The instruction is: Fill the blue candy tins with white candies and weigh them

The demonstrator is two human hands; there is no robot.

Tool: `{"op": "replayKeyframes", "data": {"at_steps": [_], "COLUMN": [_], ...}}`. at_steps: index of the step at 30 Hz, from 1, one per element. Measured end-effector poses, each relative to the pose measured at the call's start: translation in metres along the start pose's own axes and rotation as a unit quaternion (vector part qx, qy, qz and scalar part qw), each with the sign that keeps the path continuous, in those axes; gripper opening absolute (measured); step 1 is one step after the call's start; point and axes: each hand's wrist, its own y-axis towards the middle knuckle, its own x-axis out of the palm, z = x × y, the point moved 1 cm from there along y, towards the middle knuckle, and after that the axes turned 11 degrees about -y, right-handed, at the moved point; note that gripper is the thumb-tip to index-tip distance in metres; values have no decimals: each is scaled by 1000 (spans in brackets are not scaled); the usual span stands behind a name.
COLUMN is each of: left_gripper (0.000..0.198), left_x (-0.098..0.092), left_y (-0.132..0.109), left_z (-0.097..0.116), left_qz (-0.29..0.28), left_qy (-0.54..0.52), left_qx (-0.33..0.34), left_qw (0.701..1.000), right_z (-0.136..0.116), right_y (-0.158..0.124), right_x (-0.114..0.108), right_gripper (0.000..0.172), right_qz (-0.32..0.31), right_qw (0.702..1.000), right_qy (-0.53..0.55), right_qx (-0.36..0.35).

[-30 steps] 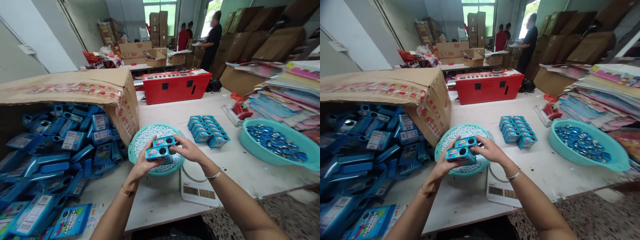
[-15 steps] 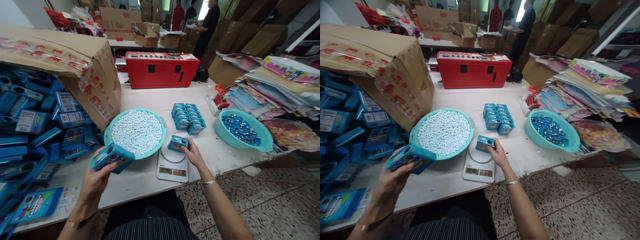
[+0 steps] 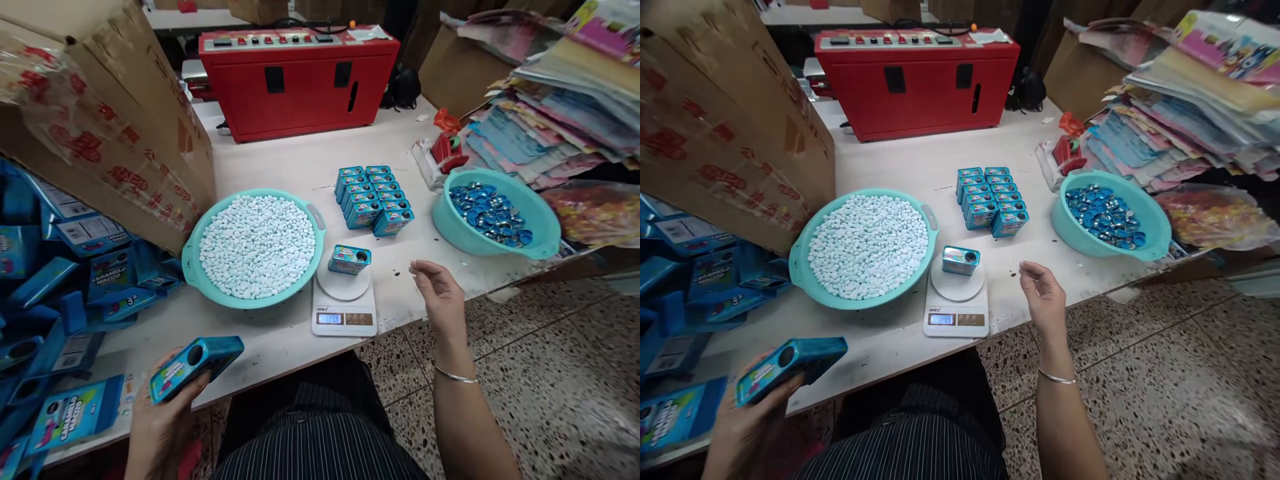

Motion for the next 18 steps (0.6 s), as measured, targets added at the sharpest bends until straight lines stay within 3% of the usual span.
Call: {"op": "replayKeyframes", "data": {"at_steps": [3,7,13,18], "left_gripper": [58,55,50,50], "left_x": [8,21,35,39], "left_y": [2,2,3,6], "left_z": [-9,-13,-12,-17], "left_qz": [-42,-78,-93,-81], "left_qy": [52,69,66,74], "left_qx": [-1,30,79,90], "left_qw": [998,994,990,990], "right_z": [-2,-7,-25,-65], "right_y": [-7,-7,2,11], "right_x": [-5,-6,-1,23], "right_gripper": [29,29,26,20], "right_qz": [50,71,56,-9], "right_qw": [998,997,998,996], "right_qy": [7,12,7,-17], "right_qx": [25,31,3,-81]}}
